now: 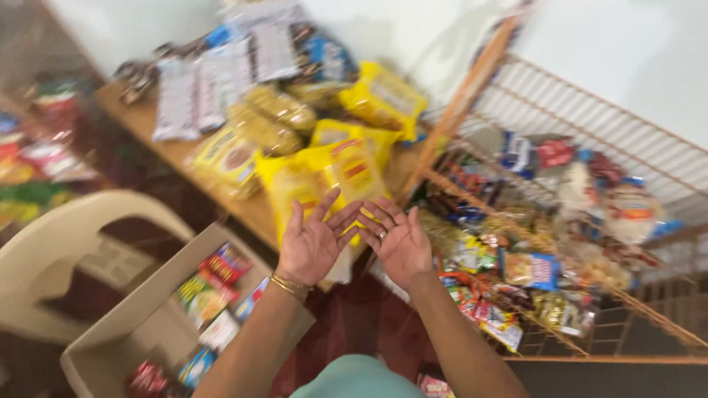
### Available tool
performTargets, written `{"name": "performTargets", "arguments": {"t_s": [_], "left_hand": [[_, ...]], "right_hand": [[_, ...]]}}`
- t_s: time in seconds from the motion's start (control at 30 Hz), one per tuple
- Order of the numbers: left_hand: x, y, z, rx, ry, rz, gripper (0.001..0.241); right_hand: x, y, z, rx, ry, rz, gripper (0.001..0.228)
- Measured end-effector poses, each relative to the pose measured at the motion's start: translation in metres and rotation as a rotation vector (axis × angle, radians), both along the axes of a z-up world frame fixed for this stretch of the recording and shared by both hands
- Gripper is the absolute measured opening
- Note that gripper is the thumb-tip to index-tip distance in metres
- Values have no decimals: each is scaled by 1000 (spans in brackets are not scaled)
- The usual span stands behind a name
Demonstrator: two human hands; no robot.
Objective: Picking various grocery items from a wire basket and arranging them into a cardboard box.
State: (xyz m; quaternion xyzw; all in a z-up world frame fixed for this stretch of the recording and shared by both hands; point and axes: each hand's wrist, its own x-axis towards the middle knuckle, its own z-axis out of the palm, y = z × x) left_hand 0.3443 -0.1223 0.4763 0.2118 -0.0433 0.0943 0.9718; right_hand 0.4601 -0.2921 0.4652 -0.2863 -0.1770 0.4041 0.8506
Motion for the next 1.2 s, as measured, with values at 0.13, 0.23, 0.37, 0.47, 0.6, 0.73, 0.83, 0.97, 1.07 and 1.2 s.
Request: {"name": "performTargets", "arguments": {"t_s": [0.13, 0.23, 0.37, 0.47, 0.6, 0.73, 0.83, 0.97, 1.07, 1.2], "left_hand": [[54, -36, 14, -43, 33, -103, 83], [92, -61, 17, 4, -55, -186, 80], [141, -99, 24, 27, -94, -288, 75], [182, -127, 23, 126, -27, -334, 70], [242, -169, 2, 252, -8, -413, 64], [285, -208, -5, 391, 81, -412, 59], [315, -229, -17, 477, 80, -363, 54], [343, -243, -29, 529, 146, -324, 49], [365, -250, -50, 572, 203, -280, 48], [373, -253, -58, 642, 288, -231, 47]], "right_hand": [[31, -46, 18, -16, -3, -123, 66], [58, -80, 15, 73, -65, -192, 65], [87, -123, 18, 78, -88, -304, 64], [108, -156, 18, 60, -92, -391, 63], [139, -200, 9, 11, -106, -508, 57], [170, -228, 1, -118, -87, -633, 51], [194, -240, -9, -176, -81, -670, 46], [231, -245, -24, -307, -124, -719, 37], [276, -246, -53, -598, -324, -834, 34], [330, -240, -60, -1034, -857, -1062, 46]]}}
